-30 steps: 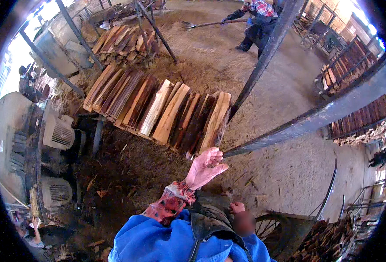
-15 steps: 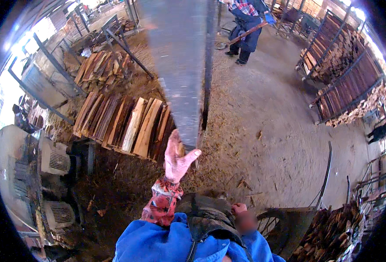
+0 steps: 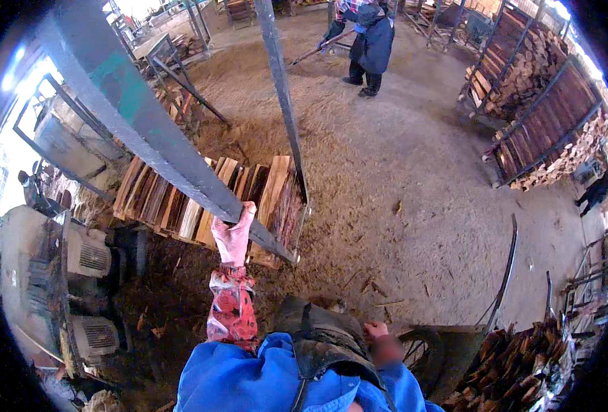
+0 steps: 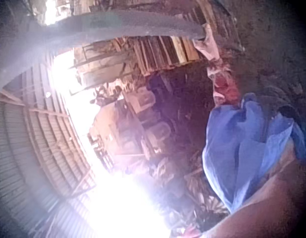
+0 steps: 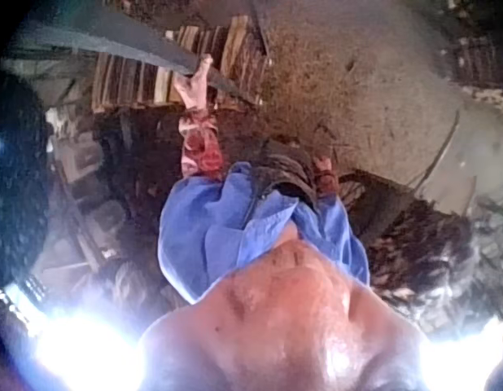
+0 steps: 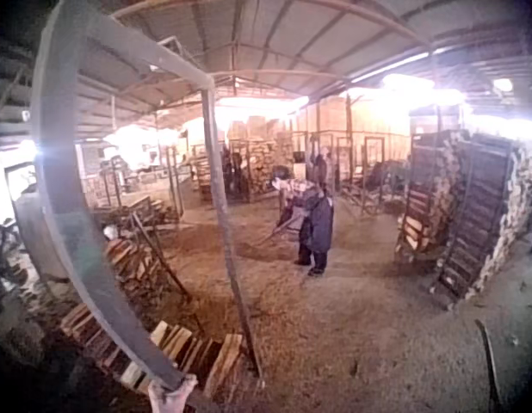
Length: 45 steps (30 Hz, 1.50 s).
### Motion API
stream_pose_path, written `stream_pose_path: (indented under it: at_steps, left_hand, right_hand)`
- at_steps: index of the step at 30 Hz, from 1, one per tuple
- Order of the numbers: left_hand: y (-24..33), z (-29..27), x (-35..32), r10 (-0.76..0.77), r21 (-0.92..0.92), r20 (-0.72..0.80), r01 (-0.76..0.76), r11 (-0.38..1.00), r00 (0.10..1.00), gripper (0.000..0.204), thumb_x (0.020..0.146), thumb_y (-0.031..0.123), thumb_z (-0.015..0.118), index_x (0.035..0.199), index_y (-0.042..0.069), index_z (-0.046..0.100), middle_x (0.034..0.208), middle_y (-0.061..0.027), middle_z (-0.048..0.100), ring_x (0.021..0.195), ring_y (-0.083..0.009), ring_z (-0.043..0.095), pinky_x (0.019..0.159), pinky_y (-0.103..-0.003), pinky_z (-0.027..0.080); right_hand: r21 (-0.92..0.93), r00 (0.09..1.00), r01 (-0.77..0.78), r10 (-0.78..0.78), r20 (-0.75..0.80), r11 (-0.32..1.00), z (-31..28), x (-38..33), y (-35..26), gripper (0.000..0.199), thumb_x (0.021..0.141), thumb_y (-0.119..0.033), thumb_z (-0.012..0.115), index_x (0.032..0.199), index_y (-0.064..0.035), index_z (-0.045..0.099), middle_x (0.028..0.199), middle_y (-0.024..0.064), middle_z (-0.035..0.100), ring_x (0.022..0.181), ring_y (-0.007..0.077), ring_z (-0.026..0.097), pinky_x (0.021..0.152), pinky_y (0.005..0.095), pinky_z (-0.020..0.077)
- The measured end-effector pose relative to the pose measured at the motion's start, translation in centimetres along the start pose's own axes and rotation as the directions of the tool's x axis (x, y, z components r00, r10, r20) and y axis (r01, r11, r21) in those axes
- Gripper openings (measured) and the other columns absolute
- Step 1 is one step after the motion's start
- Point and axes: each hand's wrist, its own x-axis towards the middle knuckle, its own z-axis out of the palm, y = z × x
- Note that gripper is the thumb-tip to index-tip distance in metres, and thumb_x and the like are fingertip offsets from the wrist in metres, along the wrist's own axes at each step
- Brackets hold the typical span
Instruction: The person picks up split logs from a pile and arranges them into a neat stack on a metal rack. They handle the wood by hand, lifting and placing each piece to build a vertical stack.
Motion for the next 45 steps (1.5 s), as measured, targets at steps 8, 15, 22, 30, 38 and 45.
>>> stream_pose_path:
  at_steps: [8, 15, 22, 30, 38, 45]
  left_hand:
    - [-0.1, 0.5, 0.0, -0.026, -0.097, 0.020, 0.028, 0.995, 0.999, 0.038, 0.084, 0.003, 0.069, 0.116, -0.001, 0.049, 0.087, -0.0076, 0.067, 0.077, -0.0149, 0.065, 0.075, -0.031, 0.053]
    - [0.1, 0.5, -0.2, 0.017, -0.082, 0.024, -0.015, 0.997, 1.000, 0.027, 0.086, 0.000, 0.064, 0.110, 0.003, 0.052, 0.088, -0.0099, 0.064, 0.077, -0.0200, 0.064, 0.075, -0.034, 0.051]
    - [0.3, 0.9, 0.2, 0.009, -0.123, 0.007, -0.008, 0.992, 1.000, 0.031, 0.085, -0.001, 0.064, 0.113, 0.001, 0.050, 0.087, -0.0079, 0.064, 0.078, -0.0181, 0.063, 0.079, -0.035, 0.051]
    - [1.4, 1.6, 0.2, -0.006, -0.065, -0.021, 0.005, 0.998, 1.000, 0.037, 0.083, -0.007, 0.059, 0.116, 0.003, 0.046, 0.090, -0.0088, 0.060, 0.083, -0.0200, 0.061, 0.080, -0.038, 0.051]
    - [1.7, 2.3, 0.7, -0.054, 0.062, -0.093, 0.060, 0.996, 0.994, 0.044, 0.081, 0.004, 0.060, 0.120, 0.005, 0.041, 0.089, -0.0076, 0.057, 0.081, -0.0190, 0.060, 0.080, -0.036, 0.048]
    - [2.0, 3.0, 0.8, -0.008, 0.238, -0.178, 0.051, 0.970, 0.984, 0.050, 0.080, 0.010, 0.065, 0.123, 0.005, 0.039, 0.088, -0.0089, 0.059, 0.080, -0.0182, 0.059, 0.078, -0.033, 0.046]
  right_hand:
    - [-0.003, 0.984, 0.070, -0.070, -0.164, 0.998, -2.0, 1.6, 4.9, 0.019, 0.083, -0.015, 0.065, 0.094, 0.0001, 0.069, 0.069, 0.0082, 0.064, 0.053, 0.0165, 0.058, 0.045, 0.0295, 0.0435]
    - [-0.427, 0.999, 0.002, -0.025, -0.048, 0.904, -3.1, 3.3, 4.9, 0.028, 0.088, -0.029, 0.061, 0.101, -0.0054, 0.065, 0.082, 0.0106, 0.066, 0.071, 0.0252, 0.062, 0.060, 0.0366, 0.0477]
    - [-0.060, 0.993, -0.065, 0.070, 0.090, 0.996, -4.8, 3.3, -4.1, 0.020, 0.082, -0.018, 0.066, 0.092, -0.0004, 0.070, 0.073, 0.0082, 0.066, 0.055, 0.0157, 0.059, 0.047, 0.0298, 0.0454]
    - [-0.418, 0.998, -0.049, 0.058, 0.008, 0.907, -7.2, 17.3, -3.2, 0.043, 0.075, -0.044, 0.066, 0.087, -0.0036, 0.070, 0.080, 0.0188, 0.069, 0.077, 0.0296, 0.068, 0.064, 0.0404, 0.0523]
    - [-0.436, 0.981, 0.171, -0.111, 0.159, 0.884, -6.4, 23.1, -16.8, 0.044, 0.072, -0.045, 0.064, 0.081, -0.0022, 0.069, 0.071, 0.0162, 0.067, 0.068, 0.0306, 0.067, 0.063, 0.0426, 0.0512]
    - [-0.562, 0.960, 0.221, -0.076, 0.269, 0.797, -2.8, 23.0, -29.2, 0.025, 0.082, -0.020, 0.066, 0.096, 0.0013, 0.068, 0.072, 0.0087, 0.067, 0.059, 0.0149, 0.064, 0.051, 0.0301, 0.0498]
